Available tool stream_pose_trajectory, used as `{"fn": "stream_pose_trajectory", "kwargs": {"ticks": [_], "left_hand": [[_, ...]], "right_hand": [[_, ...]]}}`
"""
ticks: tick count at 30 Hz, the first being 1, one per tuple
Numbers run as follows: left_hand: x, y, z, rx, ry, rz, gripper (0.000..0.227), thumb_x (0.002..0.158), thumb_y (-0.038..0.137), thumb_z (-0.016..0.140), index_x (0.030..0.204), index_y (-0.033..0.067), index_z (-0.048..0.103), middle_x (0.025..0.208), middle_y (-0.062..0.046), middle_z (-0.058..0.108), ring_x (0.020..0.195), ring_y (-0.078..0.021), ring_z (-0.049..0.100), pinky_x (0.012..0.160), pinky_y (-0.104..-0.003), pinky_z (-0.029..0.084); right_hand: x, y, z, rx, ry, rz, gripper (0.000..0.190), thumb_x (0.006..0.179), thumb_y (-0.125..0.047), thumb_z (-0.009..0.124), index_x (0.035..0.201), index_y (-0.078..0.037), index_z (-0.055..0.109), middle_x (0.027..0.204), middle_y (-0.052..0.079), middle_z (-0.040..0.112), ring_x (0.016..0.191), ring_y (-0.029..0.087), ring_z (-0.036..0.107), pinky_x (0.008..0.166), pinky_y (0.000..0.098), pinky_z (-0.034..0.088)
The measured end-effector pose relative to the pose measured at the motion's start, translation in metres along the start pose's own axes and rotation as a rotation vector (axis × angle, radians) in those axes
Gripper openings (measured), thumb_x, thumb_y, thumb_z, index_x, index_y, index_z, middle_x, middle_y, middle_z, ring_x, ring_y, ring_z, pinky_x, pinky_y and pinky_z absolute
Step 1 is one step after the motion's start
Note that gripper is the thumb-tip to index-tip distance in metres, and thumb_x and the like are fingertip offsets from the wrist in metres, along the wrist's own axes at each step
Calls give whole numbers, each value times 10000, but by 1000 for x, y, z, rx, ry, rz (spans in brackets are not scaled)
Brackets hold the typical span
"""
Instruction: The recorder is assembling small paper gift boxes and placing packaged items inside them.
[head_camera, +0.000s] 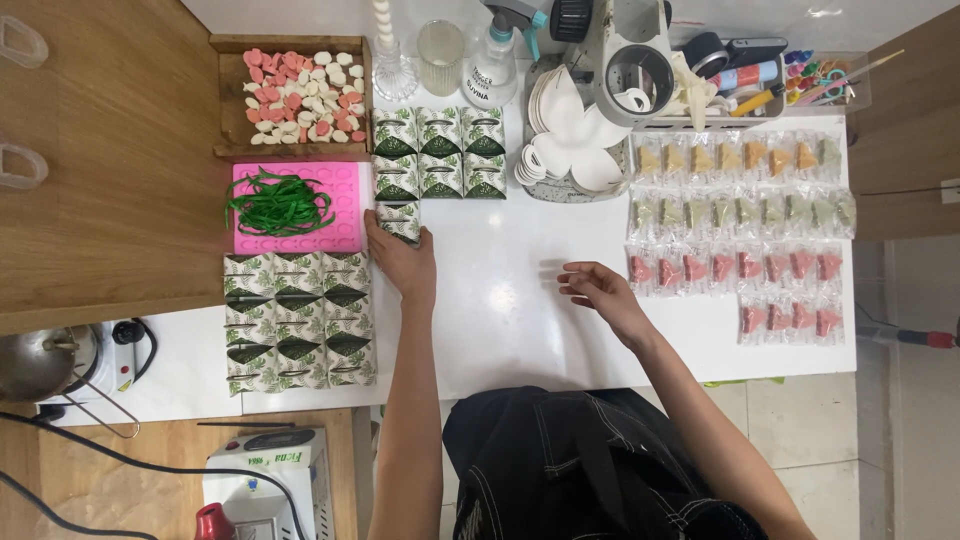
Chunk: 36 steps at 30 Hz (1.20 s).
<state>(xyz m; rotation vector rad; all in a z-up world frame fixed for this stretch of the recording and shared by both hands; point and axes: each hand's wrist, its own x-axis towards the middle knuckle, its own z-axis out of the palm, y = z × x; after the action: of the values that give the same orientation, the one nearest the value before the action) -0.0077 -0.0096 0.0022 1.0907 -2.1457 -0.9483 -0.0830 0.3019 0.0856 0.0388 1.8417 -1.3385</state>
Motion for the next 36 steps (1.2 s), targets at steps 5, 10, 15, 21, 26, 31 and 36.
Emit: {"fn": "stream_pose_trajectory", "kwargs": {"ticks": [5, 10, 15, 21, 26, 31, 36], "left_hand": [[1, -3, 0, 9, -20, 5, 944, 788, 92, 846, 1512, -63, 260, 1508, -299, 430, 1411, -457, 411, 1213, -528, 300], [-3, 29, -14, 42, -41, -41, 1061, 778, 150, 879, 1540, -83, 178, 1533, -329, 317, 1445, -489, 309, 1220, -569, 239], [-34, 69, -21, -54, -1, 110, 1005, 880, 155, 834, 1572, -80, 144, 1609, -320, 238, 1528, -485, 225, 1272, -569, 214], [-89, 85, -11, -147, -195, 148, 879, 910, 124, 751, 1554, -76, 187, 1573, -309, 289, 1491, -482, 287, 1238, -553, 279], [-110, 77, -22, -141, -297, 113, 844, 895, 93, 730, 1549, -68, 221, 1533, -298, 320, 1436, -471, 349, 1185, -540, 347], [-112, 67, -28, -72, -284, 143, 817, 888, 62, 721, 1532, -72, 235, 1534, -282, 338, 1438, -464, 355, 1191, -534, 351], [-113, 83, -25, -108, -333, 115, 774, 899, 48, 700, 1521, -61, 253, 1552, -264, 329, 1423, -438, 376, 1115, -497, 414]], "right_hand": [[-4, -10, -8, 38, 1, -43, 334, 1008, -244, 574, 1301, -94, 626, 1232, 77, 712, 1136, 192, 693, 1023, 364, 529], [1, -32, -25, -177, 252, -185, 300, 1025, -225, 604, 1288, -89, 656, 1150, 93, 734, 1025, 224, 712, 912, 388, 568], [12, -92, -44, -1137, 570, -811, 419, 894, -50, 661, 1312, -79, 663, 1299, 97, 691, 1181, 298, 582, 944, 439, 484], [88, -70, -89, -1776, 433, -655, 181, 844, -100, 667, 993, -171, 740, 1104, -22, 710, 1187, 203, 594, 1164, 463, 380], [82, -92, -90, -1786, 453, -829, 124, 837, -107, 646, 921, -157, 722, 1029, -9, 691, 1139, 188, 607, 1132, 425, 405], [74, -97, -90, -1572, 496, -1006, 68, 894, -110, 643, 922, -127, 703, 1004, 18, 663, 1041, 193, 615, 1002, 384, 453], [80, -86, -92, -1654, 465, -1073, 59, 837, -124, 666, 882, -131, 703, 981, 21, 667, 1035, 186, 640, 927, 346, 467]]}}
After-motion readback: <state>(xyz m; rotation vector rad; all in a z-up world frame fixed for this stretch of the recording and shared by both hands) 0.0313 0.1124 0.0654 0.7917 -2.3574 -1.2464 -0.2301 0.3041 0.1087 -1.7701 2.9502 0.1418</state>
